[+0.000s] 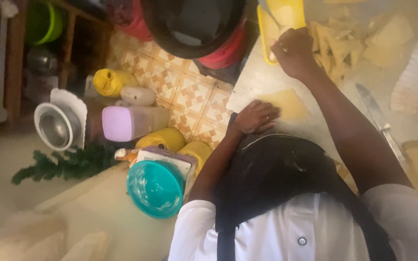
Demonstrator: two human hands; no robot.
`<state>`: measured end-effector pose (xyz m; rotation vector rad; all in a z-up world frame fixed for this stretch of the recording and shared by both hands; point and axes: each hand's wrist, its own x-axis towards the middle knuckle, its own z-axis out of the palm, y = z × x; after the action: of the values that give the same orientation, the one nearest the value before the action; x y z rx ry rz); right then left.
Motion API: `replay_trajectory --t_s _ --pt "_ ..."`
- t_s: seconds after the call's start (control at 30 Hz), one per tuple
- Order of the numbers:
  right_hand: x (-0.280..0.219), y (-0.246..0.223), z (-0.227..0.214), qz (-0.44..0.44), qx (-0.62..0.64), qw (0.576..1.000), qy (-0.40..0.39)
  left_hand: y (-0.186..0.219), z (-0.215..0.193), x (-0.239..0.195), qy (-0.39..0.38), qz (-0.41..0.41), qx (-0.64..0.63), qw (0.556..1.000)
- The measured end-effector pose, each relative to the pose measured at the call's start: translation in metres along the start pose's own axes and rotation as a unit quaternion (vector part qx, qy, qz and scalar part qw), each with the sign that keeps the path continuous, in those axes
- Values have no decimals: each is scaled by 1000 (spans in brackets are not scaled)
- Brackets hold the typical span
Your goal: Folding and sealing triangular dough pieces into samosa pockets using a flour-water paste as an adhesive.
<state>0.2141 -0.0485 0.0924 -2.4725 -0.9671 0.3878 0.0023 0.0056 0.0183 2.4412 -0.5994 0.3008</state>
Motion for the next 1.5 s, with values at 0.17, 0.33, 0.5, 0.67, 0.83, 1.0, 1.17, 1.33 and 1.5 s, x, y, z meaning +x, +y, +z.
replay_trajectory --t_s 0.17,0.33,0.5,0.67,0.83,1.0,1.17,1.33,1.5 --pt "-65 103 47 -241 -28 970 30 4 -1 4 48 -16 21 999" --pt "-144 75 22 -171 224 955 88 4 0 7 63 -19 21 998" --pt "-153 48 11 -141 -155 972 109 0 12 1 71 -7 68 995" --pt "-189 46 10 -123 -250 957 76 0 8 2 59 -7 51 997" --pt "-190 51 24 -127 -278 948 85 6 2 7 46 -33 33 998" --pt "-153 39 13 -134 -251 954 98 5 6 5 50 -36 44 997" --pt "-190 48 5 -124 -256 955 87 11 -9 12 56 -34 42 997" --pt "-204 63 33 -166 -278 940 109 10 -9 11 68 -29 41 996" --pt "-160 44 30 -131 -261 949 121 11 -11 11 76 -17 52 996"
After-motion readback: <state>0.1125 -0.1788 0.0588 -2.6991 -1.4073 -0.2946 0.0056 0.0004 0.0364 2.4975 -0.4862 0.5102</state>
